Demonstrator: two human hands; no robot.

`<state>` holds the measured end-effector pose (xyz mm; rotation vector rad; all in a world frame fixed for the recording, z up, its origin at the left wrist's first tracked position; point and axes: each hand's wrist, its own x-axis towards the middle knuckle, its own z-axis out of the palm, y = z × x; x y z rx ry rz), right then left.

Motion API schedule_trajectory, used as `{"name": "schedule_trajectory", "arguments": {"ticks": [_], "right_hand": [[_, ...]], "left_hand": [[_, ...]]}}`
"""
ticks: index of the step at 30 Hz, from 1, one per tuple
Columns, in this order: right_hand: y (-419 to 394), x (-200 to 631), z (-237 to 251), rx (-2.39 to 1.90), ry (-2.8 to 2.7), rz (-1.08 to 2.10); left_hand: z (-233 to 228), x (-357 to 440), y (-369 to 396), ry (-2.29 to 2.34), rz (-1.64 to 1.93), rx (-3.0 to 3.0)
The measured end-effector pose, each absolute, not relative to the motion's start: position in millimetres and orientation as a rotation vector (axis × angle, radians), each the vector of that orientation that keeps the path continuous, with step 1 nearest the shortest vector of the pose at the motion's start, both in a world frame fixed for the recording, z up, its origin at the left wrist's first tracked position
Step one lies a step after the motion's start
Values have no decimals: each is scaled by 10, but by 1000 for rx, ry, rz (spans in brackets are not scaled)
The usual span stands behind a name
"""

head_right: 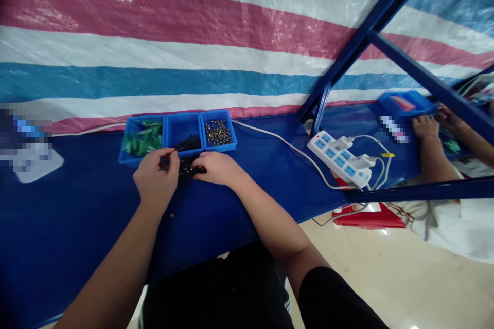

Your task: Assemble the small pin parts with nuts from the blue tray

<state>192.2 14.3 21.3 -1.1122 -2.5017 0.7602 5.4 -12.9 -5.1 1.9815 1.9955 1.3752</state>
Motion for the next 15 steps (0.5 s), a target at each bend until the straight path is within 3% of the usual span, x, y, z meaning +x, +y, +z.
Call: {"name": "schedule_trajectory", "arguments": {"ticks": [15], "right_hand": [[143,1916,183,-983,-2526,797]], "left_hand": [[-24,95,-121,2004,1273,2102]]}}
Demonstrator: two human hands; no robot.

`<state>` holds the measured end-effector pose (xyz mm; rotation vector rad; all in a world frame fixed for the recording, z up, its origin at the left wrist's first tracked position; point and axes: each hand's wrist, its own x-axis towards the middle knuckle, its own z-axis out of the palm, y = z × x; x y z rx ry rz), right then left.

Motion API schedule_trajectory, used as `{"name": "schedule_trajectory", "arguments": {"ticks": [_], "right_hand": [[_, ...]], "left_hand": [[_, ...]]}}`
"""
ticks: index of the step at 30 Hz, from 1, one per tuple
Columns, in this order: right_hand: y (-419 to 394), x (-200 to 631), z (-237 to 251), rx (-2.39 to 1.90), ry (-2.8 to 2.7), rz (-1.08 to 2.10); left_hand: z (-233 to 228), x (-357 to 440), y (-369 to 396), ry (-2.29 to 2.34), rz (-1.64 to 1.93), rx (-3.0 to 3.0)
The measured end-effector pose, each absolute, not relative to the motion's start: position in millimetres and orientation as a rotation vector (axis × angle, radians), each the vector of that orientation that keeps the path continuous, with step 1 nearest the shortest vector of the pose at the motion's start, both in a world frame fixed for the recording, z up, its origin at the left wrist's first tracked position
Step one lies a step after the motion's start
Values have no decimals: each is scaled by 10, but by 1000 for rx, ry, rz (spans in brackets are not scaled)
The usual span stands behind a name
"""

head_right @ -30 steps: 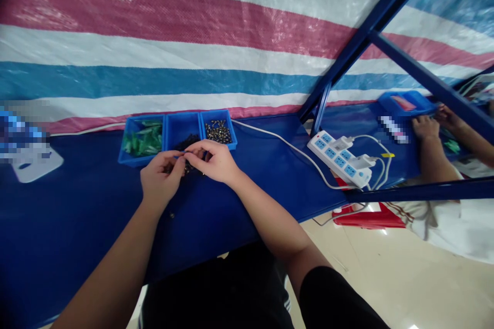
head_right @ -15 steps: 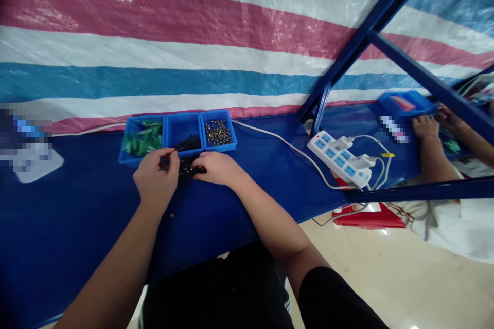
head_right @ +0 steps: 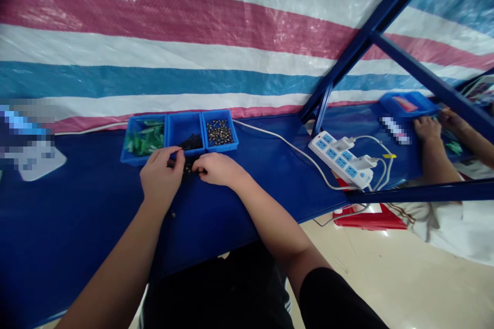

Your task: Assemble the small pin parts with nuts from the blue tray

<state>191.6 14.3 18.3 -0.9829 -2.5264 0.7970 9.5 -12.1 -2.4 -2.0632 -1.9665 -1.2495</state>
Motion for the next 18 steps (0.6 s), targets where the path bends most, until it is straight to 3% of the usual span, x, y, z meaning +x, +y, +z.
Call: {"name": "schedule_trajectory", "arguments": {"ticks": [9,18], "right_hand": [[131,1903,205,-892,-2450,809],[102,1860,210,-927,-1989,930]], "left_hand": [[-33,84,-113,-2035,-1233,-2100],[5,81,-136,-1961,-1307,-2117]]}}
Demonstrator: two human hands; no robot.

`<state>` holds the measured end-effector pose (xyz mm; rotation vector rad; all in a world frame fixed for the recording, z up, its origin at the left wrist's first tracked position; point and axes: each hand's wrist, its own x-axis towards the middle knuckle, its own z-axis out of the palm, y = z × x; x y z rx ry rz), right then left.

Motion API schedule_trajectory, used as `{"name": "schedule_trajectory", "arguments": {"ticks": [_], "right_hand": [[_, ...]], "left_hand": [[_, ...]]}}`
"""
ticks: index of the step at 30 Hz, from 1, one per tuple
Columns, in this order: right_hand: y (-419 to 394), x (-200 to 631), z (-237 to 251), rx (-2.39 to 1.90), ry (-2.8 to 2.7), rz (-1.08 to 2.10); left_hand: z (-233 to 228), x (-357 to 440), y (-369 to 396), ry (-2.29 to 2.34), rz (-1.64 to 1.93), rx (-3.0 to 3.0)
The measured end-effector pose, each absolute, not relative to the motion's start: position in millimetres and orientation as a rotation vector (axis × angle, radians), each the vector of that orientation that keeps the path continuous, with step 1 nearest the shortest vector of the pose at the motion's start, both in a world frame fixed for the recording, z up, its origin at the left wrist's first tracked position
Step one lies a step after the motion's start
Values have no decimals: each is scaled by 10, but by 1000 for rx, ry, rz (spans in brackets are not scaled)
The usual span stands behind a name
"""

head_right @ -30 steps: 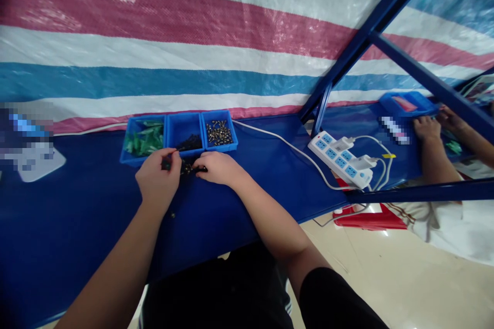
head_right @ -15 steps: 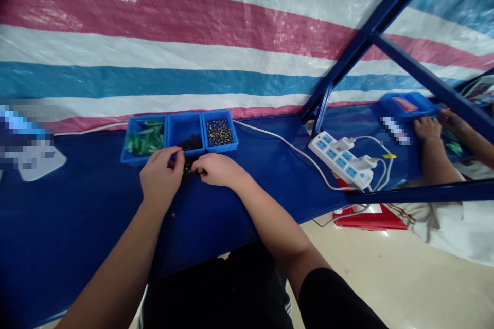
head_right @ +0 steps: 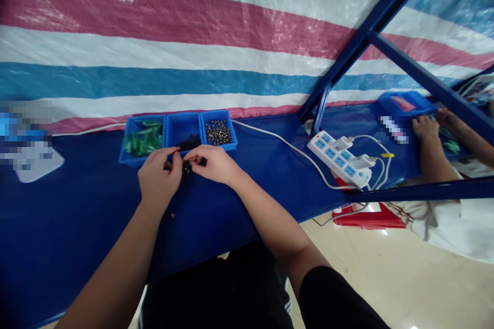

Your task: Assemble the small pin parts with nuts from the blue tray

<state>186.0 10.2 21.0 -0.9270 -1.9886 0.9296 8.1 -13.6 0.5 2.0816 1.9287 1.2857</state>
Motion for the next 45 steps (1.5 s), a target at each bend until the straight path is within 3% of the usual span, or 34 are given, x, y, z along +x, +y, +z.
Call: {"name": "schedule_trajectory", "arguments": {"ticks": [7,14,28,45], "right_hand": [[142,1807,152,-1031,-1690,913],[148,1815,185,-961,-1732,960],[197,1936,202,-1057,-1973,607],[183,1886,163,-1021,-1918,706]], "left_hand": [[23,101,-183,1683,1312,2131],[-31,70,-165,1700,1264,2054],[-77,35,-128,1788,1256,2056],[-53,33,-134,1740,1265,1945]]}}
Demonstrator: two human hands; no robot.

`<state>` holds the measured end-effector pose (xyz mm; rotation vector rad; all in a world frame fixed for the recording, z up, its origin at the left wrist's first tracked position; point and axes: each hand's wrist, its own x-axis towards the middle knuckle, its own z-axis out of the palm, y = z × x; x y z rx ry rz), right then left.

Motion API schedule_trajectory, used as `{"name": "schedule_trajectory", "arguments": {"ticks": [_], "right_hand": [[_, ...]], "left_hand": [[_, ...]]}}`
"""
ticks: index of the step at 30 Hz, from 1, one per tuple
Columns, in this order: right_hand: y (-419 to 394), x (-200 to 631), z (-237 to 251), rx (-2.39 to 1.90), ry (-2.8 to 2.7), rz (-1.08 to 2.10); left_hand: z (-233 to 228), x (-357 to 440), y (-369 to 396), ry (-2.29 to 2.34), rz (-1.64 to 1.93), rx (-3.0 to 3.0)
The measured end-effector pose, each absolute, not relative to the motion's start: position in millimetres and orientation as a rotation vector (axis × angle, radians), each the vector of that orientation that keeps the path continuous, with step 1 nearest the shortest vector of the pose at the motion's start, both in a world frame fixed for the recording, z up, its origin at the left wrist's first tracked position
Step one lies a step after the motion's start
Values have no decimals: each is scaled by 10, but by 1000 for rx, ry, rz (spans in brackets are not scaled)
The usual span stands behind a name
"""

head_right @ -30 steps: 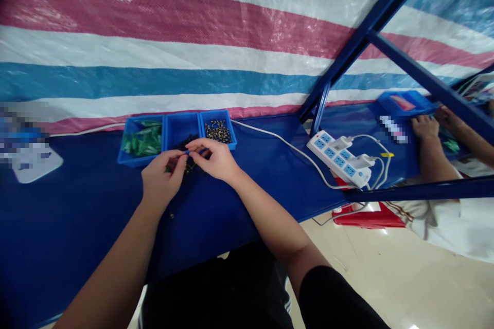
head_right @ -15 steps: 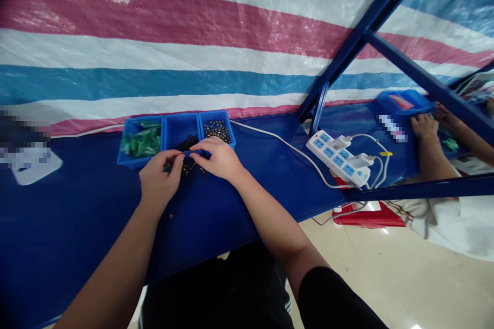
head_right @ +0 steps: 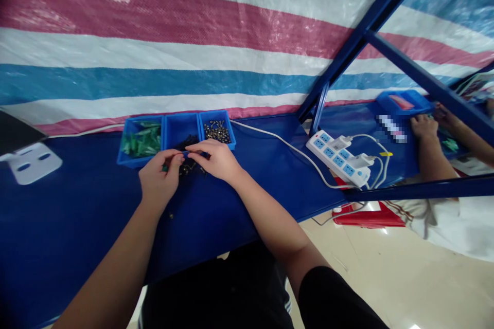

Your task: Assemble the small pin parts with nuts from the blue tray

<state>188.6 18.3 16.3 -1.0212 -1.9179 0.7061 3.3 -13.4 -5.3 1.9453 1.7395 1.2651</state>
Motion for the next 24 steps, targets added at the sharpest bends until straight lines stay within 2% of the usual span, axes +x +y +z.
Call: {"name": "schedule_trajectory", "arguments": {"ticks": [24], "right_hand": [[142,1838,177,-983,-1831,807]], "left_hand": [[-69,37,-152,1633,1304,1871]]}}
